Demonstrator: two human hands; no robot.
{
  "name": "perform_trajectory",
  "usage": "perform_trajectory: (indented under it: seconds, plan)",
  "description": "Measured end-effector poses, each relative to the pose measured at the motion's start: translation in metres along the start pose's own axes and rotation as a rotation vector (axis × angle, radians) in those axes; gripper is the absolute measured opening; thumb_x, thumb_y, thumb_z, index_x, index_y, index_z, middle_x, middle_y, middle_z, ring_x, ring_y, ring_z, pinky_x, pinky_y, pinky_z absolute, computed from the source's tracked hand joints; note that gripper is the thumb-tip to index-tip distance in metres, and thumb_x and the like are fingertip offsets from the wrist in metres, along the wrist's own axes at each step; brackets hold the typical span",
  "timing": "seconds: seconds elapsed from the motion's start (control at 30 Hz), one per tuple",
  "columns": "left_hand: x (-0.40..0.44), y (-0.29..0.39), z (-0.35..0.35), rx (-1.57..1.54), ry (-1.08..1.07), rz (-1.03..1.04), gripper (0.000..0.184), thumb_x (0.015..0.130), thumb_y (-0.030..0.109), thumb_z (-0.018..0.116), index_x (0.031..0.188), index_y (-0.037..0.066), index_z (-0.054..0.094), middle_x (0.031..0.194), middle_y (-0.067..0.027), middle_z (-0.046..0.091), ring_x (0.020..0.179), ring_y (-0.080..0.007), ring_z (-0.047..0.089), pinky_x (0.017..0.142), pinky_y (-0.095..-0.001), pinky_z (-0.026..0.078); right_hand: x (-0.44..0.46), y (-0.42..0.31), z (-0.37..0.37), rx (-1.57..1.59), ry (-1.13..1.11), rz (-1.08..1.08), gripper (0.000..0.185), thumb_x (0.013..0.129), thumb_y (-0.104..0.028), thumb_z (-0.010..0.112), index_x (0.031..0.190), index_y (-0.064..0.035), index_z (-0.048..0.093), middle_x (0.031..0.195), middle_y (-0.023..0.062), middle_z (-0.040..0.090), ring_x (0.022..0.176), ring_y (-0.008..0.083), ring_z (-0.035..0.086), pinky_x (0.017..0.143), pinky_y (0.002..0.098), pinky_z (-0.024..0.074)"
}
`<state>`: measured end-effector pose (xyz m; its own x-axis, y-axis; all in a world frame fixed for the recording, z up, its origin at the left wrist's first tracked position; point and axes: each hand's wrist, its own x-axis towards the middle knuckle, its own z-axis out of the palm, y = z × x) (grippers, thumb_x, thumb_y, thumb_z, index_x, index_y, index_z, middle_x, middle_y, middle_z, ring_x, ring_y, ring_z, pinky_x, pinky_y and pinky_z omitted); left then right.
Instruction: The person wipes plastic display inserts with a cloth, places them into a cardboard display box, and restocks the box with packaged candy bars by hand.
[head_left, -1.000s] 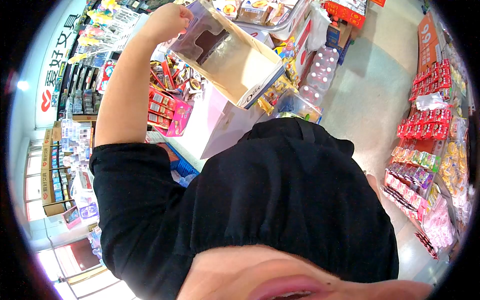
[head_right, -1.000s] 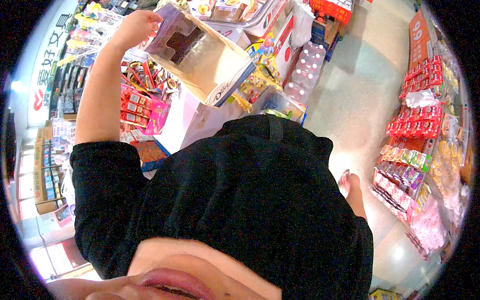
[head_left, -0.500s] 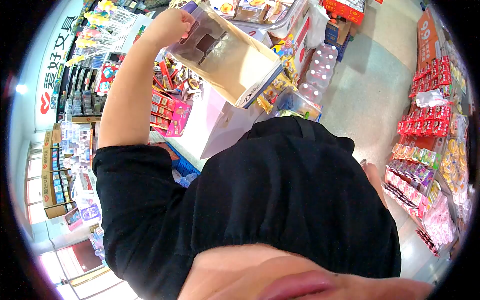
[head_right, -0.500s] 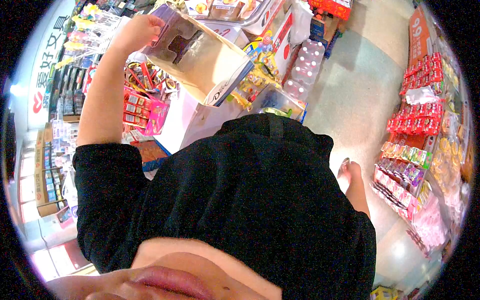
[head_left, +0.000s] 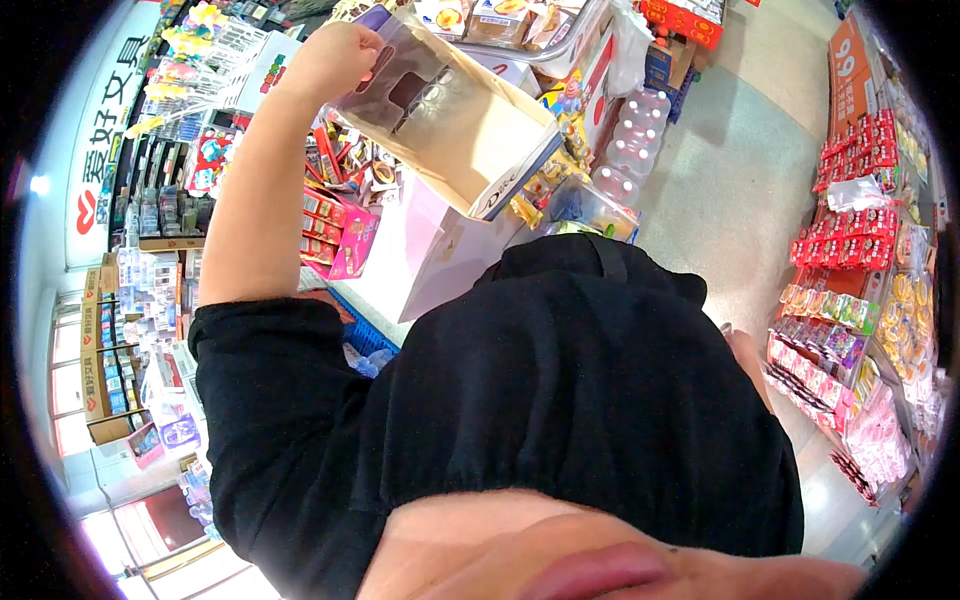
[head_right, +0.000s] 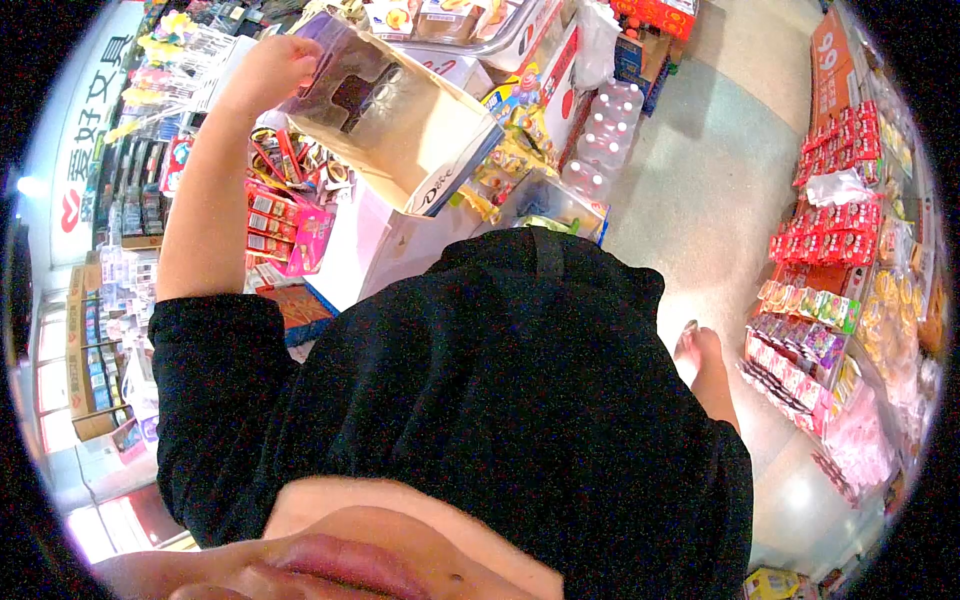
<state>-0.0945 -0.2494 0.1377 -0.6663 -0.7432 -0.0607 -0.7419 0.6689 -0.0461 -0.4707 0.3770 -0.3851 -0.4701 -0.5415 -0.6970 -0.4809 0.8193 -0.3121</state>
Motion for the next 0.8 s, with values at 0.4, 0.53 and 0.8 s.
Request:
perform_trajectory:
  seconds: [0.4, 0.53, 0.8]
  plan:
    - [0.009, 0.002, 0.012, 0.102, 0.092, -0.014, 0.029, 0.087, 0.016, 0.056, 0.108, 0.007, 0.072, 0.077, -0.0124, 0.072, 0.070, -0.0230, 0.070, 0.069, -0.0369, 0.055, -0.016, -0.048, -0.012, 0.087, -0.001, 0.087, 0.022, 0.087, -0.009, 0.052, 0.094, 0.0066, 0.067, 0.086, 0.0207, 0.068, 0.076, 0.0293, 0.066, 0.065, 0.0417, 0.0484]
    - [0.008, -0.001, 0.024, 0.005, 0.157, -0.059, 0.028, 0.087, 0.015, 0.055, 0.108, 0.007, 0.072, 0.075, -0.0114, 0.071, 0.069, -0.0206, 0.069, 0.068, -0.0349, 0.055, -0.002, -0.030, 0.006, 0.092, 0.003, 0.104, 0.024, 0.088, -0.010, 0.053, 0.097, 0.0058, 0.068, 0.092, 0.0223, 0.069, 0.083, 0.0299, 0.067, 0.070, 0.0419, 0.0495]
    - [0.015, -0.016, 0.029, -0.260, 0.090, -0.145, 0.031, 0.092, 0.023, 0.058, 0.118, 0.009, 0.070, 0.089, -0.0072, 0.072, 0.079, -0.0155, 0.067, 0.071, -0.0352, 0.054, 0.009, -0.036, 0.006, 0.114, 0.029, 0.119, 0.028, 0.087, -0.013, 0.054, 0.104, 0.0045, 0.068, 0.100, 0.0233, 0.069, 0.094, 0.0324, 0.067, 0.078, 0.0419, 0.0501]
